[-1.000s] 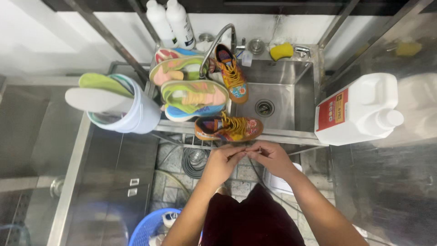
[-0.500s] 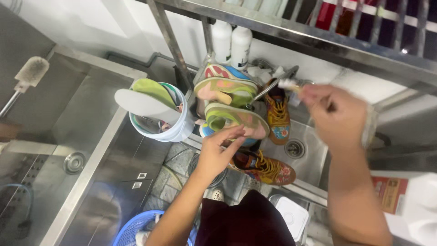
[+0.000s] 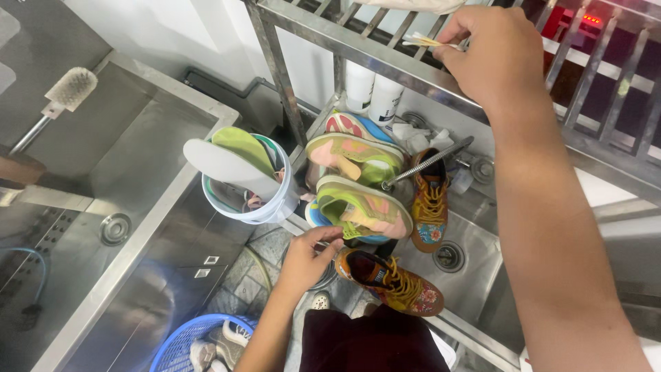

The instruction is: The person removes laces from a pair of green sneakers and places them in a bucket. They operate a shoe washing machine and rinse their hands in the basin. The person picks up a pair of orange sneakers, places them on the counter, and ties the laces on one shoe. Finally, they use a cotton swab to clean the inside of the orange sneaker.

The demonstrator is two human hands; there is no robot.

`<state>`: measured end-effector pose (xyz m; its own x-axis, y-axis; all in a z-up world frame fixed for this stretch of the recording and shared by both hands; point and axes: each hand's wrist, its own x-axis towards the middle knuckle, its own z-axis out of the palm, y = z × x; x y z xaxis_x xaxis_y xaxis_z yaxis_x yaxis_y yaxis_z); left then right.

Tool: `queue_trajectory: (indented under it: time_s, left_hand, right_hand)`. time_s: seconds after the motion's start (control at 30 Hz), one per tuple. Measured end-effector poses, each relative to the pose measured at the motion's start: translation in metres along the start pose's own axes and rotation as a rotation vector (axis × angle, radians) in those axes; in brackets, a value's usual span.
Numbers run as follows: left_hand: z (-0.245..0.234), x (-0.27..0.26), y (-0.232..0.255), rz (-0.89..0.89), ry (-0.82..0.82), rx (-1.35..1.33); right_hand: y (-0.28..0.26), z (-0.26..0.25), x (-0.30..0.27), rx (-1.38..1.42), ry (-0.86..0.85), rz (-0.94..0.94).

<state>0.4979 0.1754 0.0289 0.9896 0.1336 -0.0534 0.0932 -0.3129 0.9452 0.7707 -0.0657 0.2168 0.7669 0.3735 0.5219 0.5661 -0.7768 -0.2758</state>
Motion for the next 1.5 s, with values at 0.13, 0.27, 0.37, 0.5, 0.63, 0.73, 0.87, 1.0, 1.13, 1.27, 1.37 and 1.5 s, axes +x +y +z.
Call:
queue_trajectory:
  time_s: [0.13, 0.27, 0.37, 0.5, 0.63, 0.73, 0.87, 1.0, 1.13, 1.27, 1.37, 1.5]
  left_hand:
    - [0.000, 0.005, -0.003, 0.001, -0.023, 0.035]
    - [-0.001, 0.008, 0.000, 0.024, -0.037, 0.046]
    - [0.000, 0.011, -0.001, 0.022, -0.054, 0.053]
    - [0.006, 0.016, -0.005, 0.047, -0.064, 0.049]
    - [0.026, 0.028, -0.016, -0.003, -0.092, 0.041]
    - [0.057, 0.057, -0.020, 0.051, -0.071, 0.074]
    - [0.113, 0.122, -0.026, 0.404, -0.014, 0.328]
    - [0.152, 0.179, -0.045, 0.418, -0.164, 0.685]
    - [0.150, 0.195, -0.053, 0.151, -0.313, 0.741]
    - [0.149, 0.182, -0.044, 0.425, -0.083, 0.561]
    - [0.152, 0.184, -0.024, 0.513, -0.022, 0.288]
    - [0.166, 0.179, 0.002, 0.338, -0.090, 0.111]
  right_hand:
    - [-0.002, -0.006, -0.004, 0.029, 0.003, 0.032]
    - [-0.009, -0.015, -0.007, 0.001, 0.159, -0.117]
    - [-0.013, -0.026, -0.016, 0.088, 0.299, -0.164]
    - [-0.023, -0.055, -0.066, 0.560, 0.302, -0.005]
    - [-0.028, -0.056, -0.149, 1.051, 0.110, 0.034]
    - [-0.003, -0.010, -0.199, 1.149, -0.154, 0.099]
    - [0.070, 0.086, -0.258, 0.999, -0.260, 0.581]
    - [0.145, 0.168, -0.328, 0.896, -0.326, 0.859]
    - [0.186, 0.216, -0.382, 1.051, -0.282, 0.994]
    - [0.206, 0.237, -0.400, 1.114, -0.222, 1.064]
    - [0.235, 0.250, -0.384, 0.917, -0.143, 0.977]
    - [0.287, 0.275, -0.344, 0.665, 0.102, 0.525]
